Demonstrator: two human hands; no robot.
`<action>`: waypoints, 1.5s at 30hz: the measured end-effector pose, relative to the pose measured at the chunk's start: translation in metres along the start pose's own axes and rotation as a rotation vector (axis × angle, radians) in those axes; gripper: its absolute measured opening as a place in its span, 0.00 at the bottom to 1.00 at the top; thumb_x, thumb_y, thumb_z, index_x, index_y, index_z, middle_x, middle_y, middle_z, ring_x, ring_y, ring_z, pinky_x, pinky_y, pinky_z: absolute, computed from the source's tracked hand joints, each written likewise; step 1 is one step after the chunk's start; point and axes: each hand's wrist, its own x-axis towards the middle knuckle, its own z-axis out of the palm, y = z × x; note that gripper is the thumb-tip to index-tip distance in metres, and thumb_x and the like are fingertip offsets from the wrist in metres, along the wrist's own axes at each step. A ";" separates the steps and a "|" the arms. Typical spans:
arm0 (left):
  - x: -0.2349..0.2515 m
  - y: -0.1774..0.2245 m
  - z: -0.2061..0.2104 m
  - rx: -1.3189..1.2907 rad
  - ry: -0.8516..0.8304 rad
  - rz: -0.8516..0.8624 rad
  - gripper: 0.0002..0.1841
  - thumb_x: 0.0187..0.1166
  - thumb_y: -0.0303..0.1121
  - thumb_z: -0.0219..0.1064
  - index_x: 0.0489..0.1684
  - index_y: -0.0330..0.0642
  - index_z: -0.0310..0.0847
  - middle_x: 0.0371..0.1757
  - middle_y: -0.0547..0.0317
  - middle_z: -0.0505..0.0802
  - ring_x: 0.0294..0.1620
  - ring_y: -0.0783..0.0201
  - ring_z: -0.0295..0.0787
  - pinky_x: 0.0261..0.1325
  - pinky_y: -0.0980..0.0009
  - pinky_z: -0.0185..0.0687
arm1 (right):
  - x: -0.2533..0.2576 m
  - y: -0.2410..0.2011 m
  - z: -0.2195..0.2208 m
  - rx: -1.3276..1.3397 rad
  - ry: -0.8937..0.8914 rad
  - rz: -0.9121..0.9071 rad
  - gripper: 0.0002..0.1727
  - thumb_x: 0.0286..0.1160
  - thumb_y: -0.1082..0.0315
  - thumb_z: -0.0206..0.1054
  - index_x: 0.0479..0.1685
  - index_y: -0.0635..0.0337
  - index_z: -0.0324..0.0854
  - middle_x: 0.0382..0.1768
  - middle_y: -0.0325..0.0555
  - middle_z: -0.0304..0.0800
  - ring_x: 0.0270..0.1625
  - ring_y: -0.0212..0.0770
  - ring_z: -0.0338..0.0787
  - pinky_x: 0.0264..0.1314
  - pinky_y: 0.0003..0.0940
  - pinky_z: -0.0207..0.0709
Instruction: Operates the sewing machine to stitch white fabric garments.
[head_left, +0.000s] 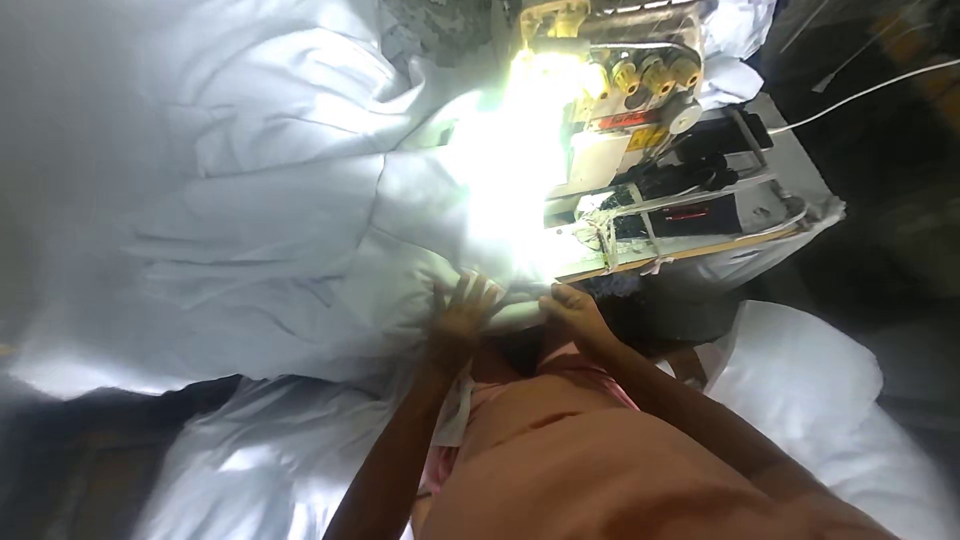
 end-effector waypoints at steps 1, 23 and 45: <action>0.005 0.002 -0.008 -0.031 -0.041 -0.029 0.20 0.80 0.21 0.59 0.69 0.38 0.85 0.72 0.45 0.89 0.80 0.40 0.79 0.83 0.32 0.55 | -0.001 -0.001 0.002 0.012 0.001 0.004 0.08 0.85 0.72 0.63 0.55 0.64 0.82 0.34 0.38 0.89 0.30 0.25 0.85 0.36 0.23 0.82; 0.043 0.080 -0.040 -0.210 0.141 -0.076 0.13 0.86 0.29 0.62 0.55 0.32 0.90 0.59 0.43 0.95 0.69 0.51 0.90 0.80 0.55 0.74 | -0.058 -0.036 0.027 0.019 -0.016 -0.085 0.11 0.85 0.72 0.62 0.60 0.62 0.82 0.32 0.38 0.91 0.29 0.26 0.88 0.34 0.23 0.84; 0.048 0.091 -0.042 -0.115 0.132 -0.025 0.13 0.84 0.28 0.63 0.58 0.35 0.90 0.60 0.45 0.95 0.69 0.55 0.91 0.80 0.57 0.73 | -0.070 -0.046 0.027 -0.009 0.010 -0.071 0.13 0.85 0.74 0.62 0.63 0.65 0.80 0.30 0.37 0.91 0.27 0.25 0.88 0.33 0.22 0.85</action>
